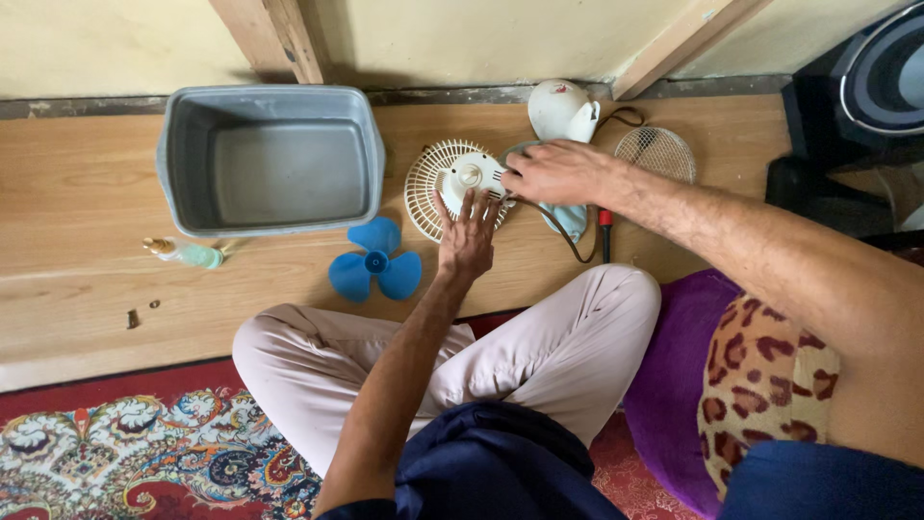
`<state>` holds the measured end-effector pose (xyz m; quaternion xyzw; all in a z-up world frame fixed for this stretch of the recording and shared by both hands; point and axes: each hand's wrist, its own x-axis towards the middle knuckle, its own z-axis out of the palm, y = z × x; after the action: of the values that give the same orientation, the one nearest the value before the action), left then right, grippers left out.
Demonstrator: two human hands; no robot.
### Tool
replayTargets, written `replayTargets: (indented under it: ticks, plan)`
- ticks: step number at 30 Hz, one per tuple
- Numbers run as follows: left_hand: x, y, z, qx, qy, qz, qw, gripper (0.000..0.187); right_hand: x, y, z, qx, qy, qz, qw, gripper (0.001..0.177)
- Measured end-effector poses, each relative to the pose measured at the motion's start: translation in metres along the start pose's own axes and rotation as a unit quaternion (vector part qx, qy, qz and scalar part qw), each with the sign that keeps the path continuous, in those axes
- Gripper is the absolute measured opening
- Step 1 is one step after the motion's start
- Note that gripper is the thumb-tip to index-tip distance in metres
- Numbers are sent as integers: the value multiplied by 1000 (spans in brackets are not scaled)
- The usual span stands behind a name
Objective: The person assembles a small electric fan by attaching the motor housing to the base, inserting the fan blade, and securing the front grill. They use a screwdriver to tighten screws and a brush to clean the base before assembly.
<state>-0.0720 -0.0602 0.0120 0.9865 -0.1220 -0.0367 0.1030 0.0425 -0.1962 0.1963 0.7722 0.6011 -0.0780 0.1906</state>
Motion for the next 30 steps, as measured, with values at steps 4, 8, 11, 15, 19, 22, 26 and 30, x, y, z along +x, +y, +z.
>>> replayTargets:
  ticks: [4,8,11,15,19,22,26,30]
  plan:
    - [2,-1,-1,0,-22,1,1000,84,11,-7,1,120,-44,123,984,52]
    - [0,-2,-3,-2,-25,1,1000,87,21,-14,-5,168,-16,248,954,47]
    - [0,-1,-6,-4,-27,0,1000,90,25,-13,-8,189,-83,265,942,51]
    - [2,-1,-12,-16,-45,-9,999,95,20,-3,-8,111,-55,128,984,53]
    - [1,-2,-16,-28,-42,-8,999,96,11,-3,-10,4,-23,17,1000,23]
    - [2,-2,-12,-25,-41,0,999,96,10,2,-1,9,-8,15,1000,20]
    - [3,-2,-8,-17,-38,2,999,96,6,9,7,84,-47,80,992,42]
    - [4,-1,-8,-15,-36,5,999,97,-1,2,7,128,-11,184,975,51]
